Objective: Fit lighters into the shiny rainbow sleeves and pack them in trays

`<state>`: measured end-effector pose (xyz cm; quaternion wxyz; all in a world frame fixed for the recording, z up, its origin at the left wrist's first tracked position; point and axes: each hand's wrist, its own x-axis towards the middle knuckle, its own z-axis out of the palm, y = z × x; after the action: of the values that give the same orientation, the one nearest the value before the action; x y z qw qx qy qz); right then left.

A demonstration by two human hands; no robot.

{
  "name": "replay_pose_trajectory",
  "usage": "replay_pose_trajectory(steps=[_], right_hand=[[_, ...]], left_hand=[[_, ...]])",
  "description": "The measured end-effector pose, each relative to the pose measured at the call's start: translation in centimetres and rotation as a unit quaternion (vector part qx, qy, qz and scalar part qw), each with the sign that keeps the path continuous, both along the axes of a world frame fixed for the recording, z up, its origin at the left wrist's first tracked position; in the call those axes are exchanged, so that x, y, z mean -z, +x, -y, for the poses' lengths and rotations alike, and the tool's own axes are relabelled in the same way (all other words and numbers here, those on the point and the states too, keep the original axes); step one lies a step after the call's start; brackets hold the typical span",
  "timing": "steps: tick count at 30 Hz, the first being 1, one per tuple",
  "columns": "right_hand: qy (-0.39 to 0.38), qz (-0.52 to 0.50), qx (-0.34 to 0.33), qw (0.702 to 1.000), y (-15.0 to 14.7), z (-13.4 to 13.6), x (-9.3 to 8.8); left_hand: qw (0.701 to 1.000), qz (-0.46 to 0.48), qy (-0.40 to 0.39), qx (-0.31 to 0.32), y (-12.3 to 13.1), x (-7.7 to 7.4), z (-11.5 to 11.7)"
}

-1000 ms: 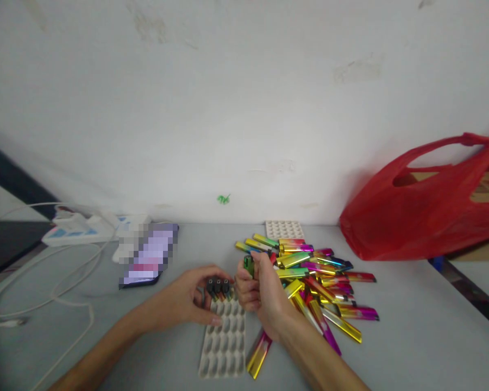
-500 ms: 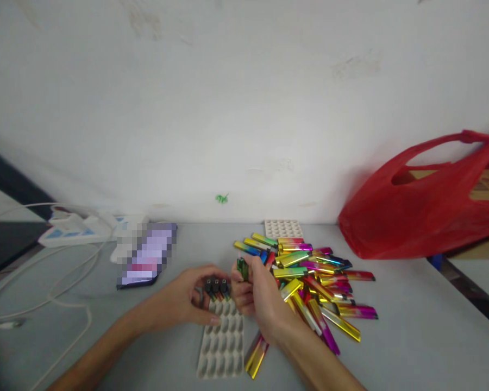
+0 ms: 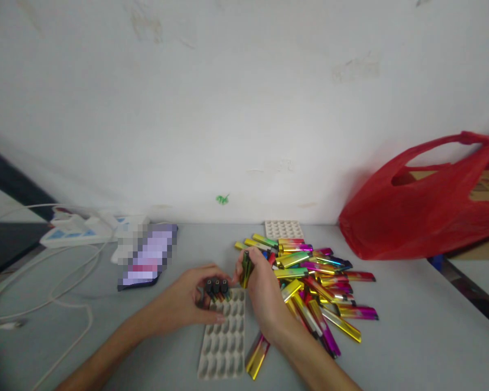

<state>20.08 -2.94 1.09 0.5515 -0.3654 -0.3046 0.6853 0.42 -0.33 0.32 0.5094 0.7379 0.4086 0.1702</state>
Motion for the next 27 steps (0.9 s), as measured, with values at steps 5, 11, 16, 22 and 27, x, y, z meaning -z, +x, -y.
replay_pose_trajectory(steps=[5,11,16,22,27], right_hand=[[0.006,-0.039,0.035,0.999,-0.9,0.6,0.1],[0.036,-0.040,0.051,0.997,-1.4,1.4,0.7],[0.076,-0.010,0.051,0.996,-1.7,1.6,0.7],[0.092,0.011,0.042,0.995,-1.7,1.4,0.9],[0.094,0.003,0.046,0.994,-1.7,1.5,1.0]], left_hand=[[1.000,0.001,0.011,-0.002,0.0,0.2,0.0],[0.999,-0.004,0.033,0.004,0.0,-0.1,-0.1],[1.000,0.007,0.022,0.009,0.1,-0.1,-0.2],[1.000,-0.004,0.018,0.007,0.0,0.1,-0.2],[1.000,-0.004,0.019,-0.004,0.0,0.2,-0.2]])
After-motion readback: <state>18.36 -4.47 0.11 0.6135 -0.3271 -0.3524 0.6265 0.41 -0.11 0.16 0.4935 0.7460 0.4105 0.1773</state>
